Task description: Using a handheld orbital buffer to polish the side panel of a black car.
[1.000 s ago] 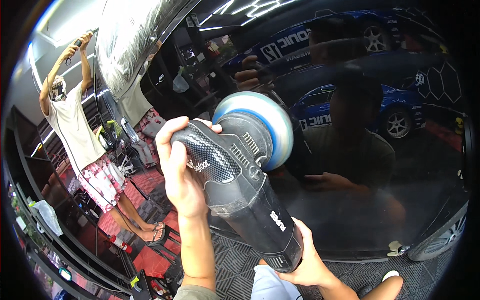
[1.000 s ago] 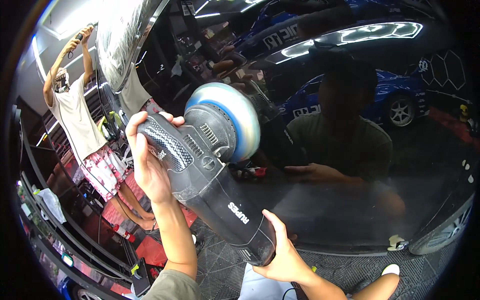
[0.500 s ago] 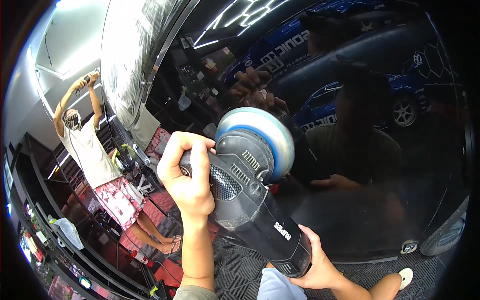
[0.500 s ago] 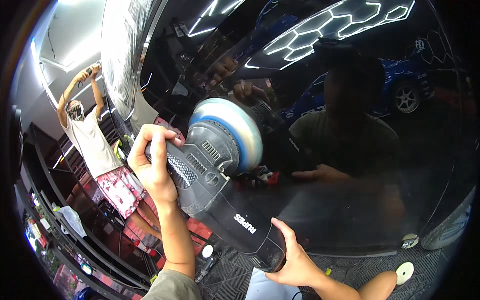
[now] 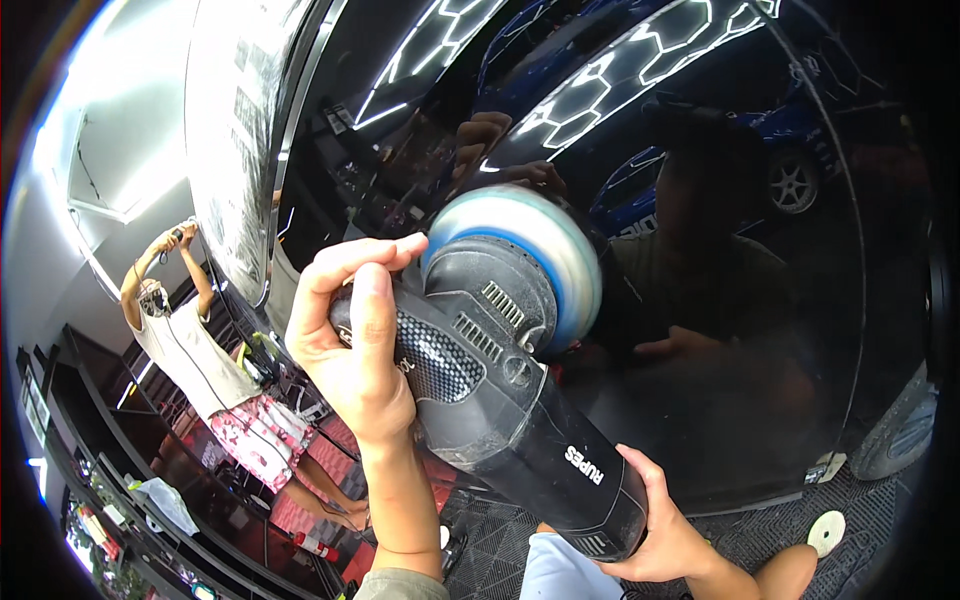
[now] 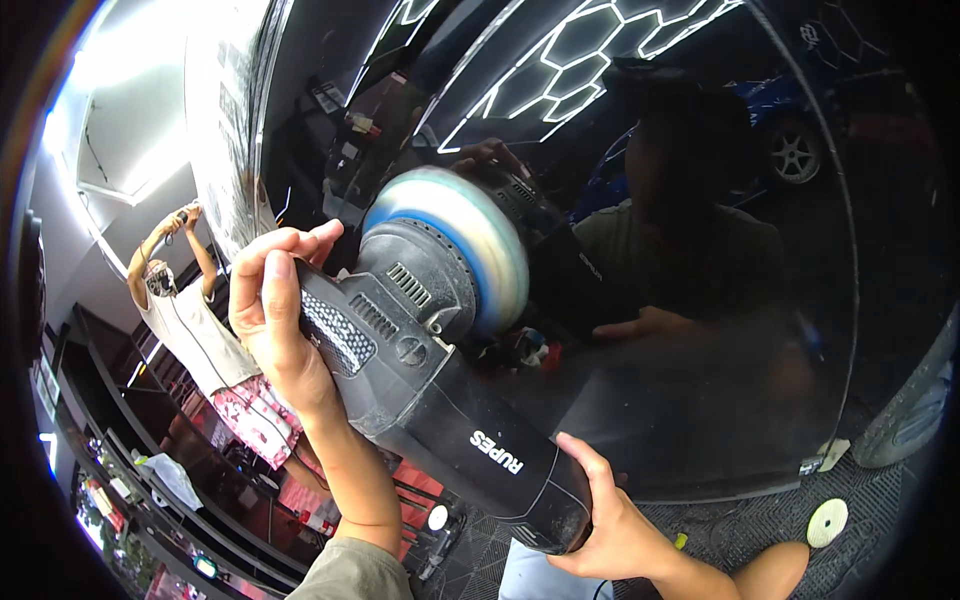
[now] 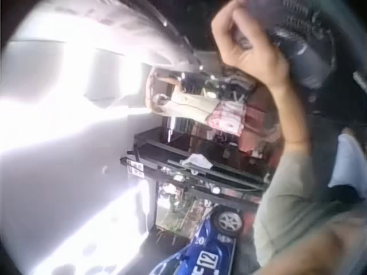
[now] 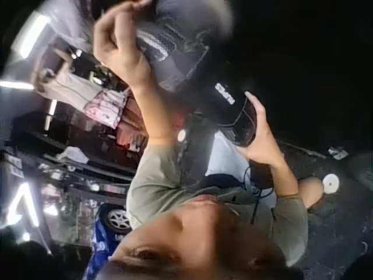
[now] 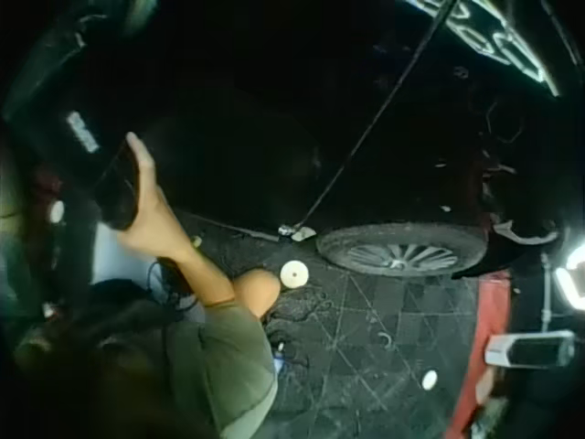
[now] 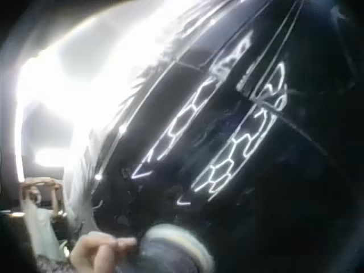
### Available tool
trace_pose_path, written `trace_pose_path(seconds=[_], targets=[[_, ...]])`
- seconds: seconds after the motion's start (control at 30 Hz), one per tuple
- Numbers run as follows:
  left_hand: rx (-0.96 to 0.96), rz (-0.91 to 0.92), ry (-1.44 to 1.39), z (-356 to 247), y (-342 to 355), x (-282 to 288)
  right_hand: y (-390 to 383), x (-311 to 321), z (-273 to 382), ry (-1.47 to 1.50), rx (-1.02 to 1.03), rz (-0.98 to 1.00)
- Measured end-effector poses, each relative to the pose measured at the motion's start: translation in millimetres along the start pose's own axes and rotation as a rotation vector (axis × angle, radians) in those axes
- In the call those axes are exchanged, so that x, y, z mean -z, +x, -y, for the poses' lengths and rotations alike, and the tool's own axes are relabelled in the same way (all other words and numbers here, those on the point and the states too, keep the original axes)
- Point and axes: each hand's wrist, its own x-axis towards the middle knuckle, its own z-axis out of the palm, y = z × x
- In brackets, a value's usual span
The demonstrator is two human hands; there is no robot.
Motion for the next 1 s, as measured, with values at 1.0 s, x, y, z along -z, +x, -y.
trace_pose_path(seconds=[1.0], targets=[[-0.24,0.254,-0.113,-75,104,-204,-67,128,98,-0.185,0.339,-0.3]])
